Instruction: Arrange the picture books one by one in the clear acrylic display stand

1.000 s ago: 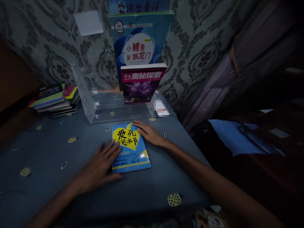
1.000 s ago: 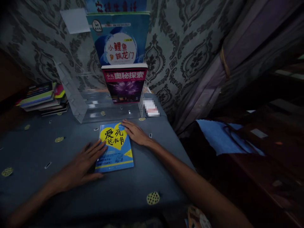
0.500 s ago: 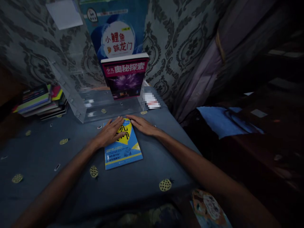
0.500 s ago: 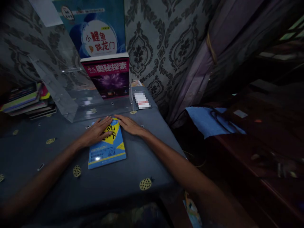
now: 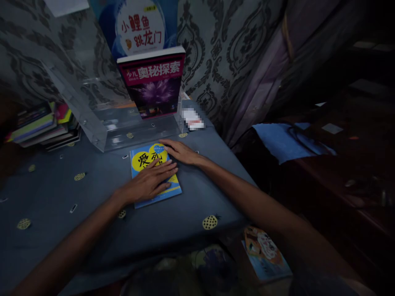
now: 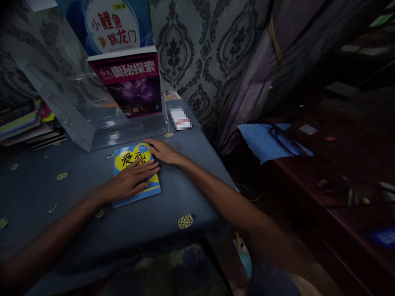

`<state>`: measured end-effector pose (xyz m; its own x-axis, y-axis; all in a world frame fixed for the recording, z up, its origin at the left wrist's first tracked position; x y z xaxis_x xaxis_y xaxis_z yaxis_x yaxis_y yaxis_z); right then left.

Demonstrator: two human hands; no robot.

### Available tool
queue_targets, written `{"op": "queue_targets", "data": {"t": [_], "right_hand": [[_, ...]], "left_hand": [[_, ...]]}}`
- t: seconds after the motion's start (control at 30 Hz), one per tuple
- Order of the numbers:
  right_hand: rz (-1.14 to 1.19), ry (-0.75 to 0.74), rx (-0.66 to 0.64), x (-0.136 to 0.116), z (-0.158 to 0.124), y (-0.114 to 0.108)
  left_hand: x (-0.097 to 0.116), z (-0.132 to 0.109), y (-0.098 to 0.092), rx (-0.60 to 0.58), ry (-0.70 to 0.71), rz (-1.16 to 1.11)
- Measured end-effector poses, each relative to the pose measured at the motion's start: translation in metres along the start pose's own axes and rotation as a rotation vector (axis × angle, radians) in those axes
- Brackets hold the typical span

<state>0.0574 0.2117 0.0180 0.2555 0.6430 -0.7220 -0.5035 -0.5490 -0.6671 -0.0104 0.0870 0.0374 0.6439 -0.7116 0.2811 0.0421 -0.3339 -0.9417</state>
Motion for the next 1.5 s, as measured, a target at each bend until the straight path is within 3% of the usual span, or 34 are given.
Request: {"op": "queue_targets", "data": {"t": [0.27,0.5,0.83,1.0,1.07,1.13,1.2,1.33,1.4,1.5], "right_hand": [[-0.007,-0.013,-0.011,-0.004,-0.003,0.001],[-0.055,-0.057,-0.007,-0.004,-0.003,0.004],[-0.098,-0.058,0.000,-0.003,-0.007,0.008],[-0.142,-0.005,-0.004,-0.004,-0.007,0.006],[-0.203,0.045,0.018,-0.017,-0.009,0.010],[-0.260,0.066,0.052,-0.045,-0.017,0.023],[-0.267,-0.021,0.028,-0.090,-0.029,0.051],[-0.269,-0.243,-0.232,-0.170,-0.059,0.125],[-0.304,-0.236,-0.288,-0.179,-0.070,0.140],[-0.378,-0.159,-0.245,-0.163,-0.083,0.130]], "left_hand": [[0.033,-0.016,0.006,-0.097,0.088,-0.031],[0.045,-0.031,0.014,-0.076,0.115,0.045],[0.051,-0.087,0.027,-0.007,0.042,0.144],[0.046,-0.120,0.029,0.101,-0.025,0.114],[0.045,-0.131,0.034,0.153,-0.073,0.125],[0.047,-0.139,0.039,0.208,-0.133,0.152],[0.051,-0.143,0.041,0.267,-0.174,0.169],[0.057,-0.142,0.041,0.324,-0.203,0.114],[0.057,-0.141,0.042,0.328,-0.206,0.112],[0.057,-0.142,0.043,0.361,-0.191,0.168]]}}
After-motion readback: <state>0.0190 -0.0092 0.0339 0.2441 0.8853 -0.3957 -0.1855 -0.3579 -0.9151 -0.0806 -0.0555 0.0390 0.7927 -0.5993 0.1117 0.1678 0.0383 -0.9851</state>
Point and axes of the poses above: each hand's wrist, its own z-axis towards the middle knuckle, its own y-axis out of the palm, x = y × z, the point moved 8 cm from there along z, towards the middle knuckle, and after that the axes turned 11 degrees about -x, right-handed, at the moved point
